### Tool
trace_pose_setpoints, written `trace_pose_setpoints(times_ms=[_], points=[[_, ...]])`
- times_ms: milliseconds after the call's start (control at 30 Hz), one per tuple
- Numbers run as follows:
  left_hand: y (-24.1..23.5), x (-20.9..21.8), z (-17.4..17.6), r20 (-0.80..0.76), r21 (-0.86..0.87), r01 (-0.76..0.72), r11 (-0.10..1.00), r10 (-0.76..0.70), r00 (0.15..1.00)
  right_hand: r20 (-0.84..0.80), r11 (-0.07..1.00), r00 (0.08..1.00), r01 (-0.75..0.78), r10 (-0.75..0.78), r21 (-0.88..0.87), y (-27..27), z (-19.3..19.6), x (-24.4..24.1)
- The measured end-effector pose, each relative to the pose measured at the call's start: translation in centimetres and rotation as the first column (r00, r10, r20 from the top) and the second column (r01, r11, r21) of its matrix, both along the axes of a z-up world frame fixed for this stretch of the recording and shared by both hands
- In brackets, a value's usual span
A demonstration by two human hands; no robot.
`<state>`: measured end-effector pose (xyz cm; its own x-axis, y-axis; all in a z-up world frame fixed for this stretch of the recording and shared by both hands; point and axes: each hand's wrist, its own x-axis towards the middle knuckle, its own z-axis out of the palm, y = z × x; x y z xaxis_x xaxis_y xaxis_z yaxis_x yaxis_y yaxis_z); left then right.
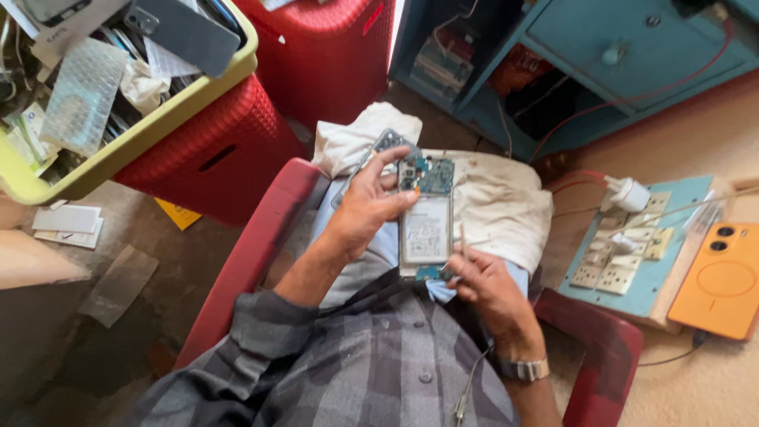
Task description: The person disassembles a mobile phone, uses a tool to pry off the internal components, and brushes the circuit board with a toothbrush.
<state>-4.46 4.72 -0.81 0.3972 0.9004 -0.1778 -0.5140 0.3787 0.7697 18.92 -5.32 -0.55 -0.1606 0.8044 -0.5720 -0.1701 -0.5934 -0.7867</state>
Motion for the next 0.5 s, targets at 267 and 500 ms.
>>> trace_pose_setpoints(times_ms=[267,500], points=[[0.4,0.6,0.9,-0.030,0.025,0.020,1.000,-0.019,0.999,-0.032,0.994,0.995,0.098,-0.097,0.046,0.7,0.7,1.7],[0.3,1.1,1.2,-0.062,0.018,0.013,1.000,-0.012,0.998,-0.019,0.997,0.999,0.033,-0.032,0.075,0.2,1.0,1.7]])
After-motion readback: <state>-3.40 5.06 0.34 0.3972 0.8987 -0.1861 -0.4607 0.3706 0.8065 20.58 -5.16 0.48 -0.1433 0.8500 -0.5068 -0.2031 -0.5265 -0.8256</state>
